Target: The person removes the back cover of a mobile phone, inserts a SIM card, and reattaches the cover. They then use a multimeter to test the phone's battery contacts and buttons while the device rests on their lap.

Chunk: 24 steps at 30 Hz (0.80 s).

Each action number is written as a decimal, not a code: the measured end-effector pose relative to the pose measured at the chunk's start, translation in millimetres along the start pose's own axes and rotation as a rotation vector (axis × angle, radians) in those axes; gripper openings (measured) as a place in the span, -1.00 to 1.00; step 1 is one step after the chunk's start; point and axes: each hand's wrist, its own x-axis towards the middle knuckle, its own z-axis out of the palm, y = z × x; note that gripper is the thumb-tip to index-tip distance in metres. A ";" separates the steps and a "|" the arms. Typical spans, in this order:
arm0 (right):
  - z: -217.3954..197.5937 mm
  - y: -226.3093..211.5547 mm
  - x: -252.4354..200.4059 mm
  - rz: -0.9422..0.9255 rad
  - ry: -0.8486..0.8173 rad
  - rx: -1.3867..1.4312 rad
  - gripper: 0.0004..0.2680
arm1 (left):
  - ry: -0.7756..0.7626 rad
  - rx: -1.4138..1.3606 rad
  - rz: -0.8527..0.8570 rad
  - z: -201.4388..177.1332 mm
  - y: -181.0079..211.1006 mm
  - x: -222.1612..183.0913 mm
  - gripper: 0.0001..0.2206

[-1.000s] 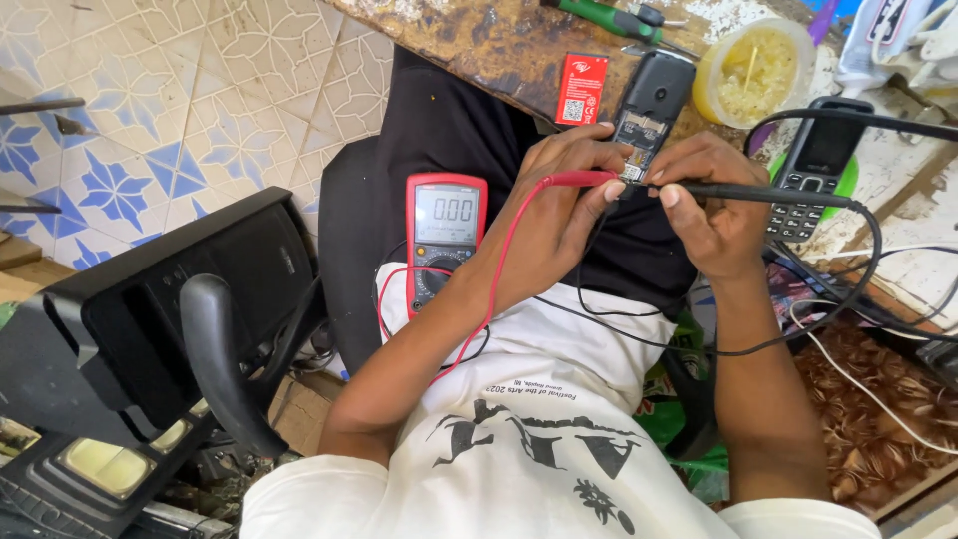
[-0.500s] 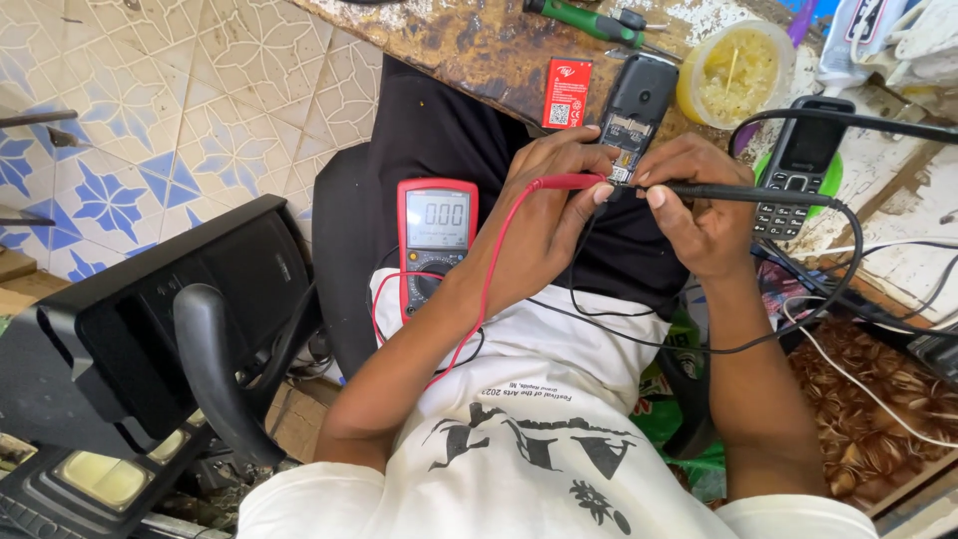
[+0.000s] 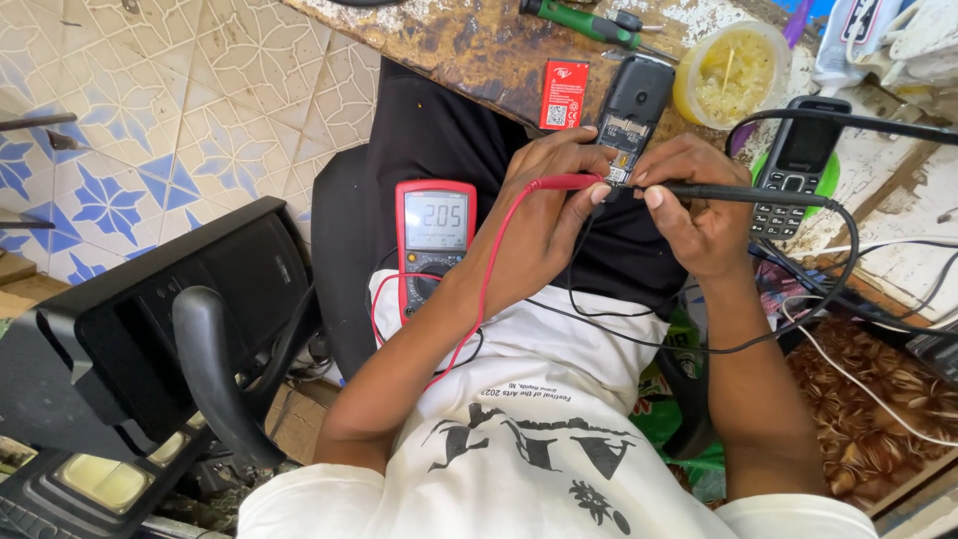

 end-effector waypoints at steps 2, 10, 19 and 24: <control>0.2 -0.8 0.2 0.003 0.005 -0.008 -0.79 | 0.003 0.004 0.000 0.3 -0.4 -0.3 -0.74; 1.3 -1.8 0.2 0.011 0.007 0.002 -0.78 | 0.006 -0.007 -0.001 0.6 -0.4 -0.2 -0.71; 0.6 -1.5 0.4 0.009 0.004 -0.009 -0.78 | 0.009 -0.007 0.004 1.7 -1.9 -0.4 -0.73; 0.9 -0.8 0.2 0.014 0.008 -0.005 -0.78 | 0.011 0.002 0.008 2.1 -2.9 -0.3 -0.73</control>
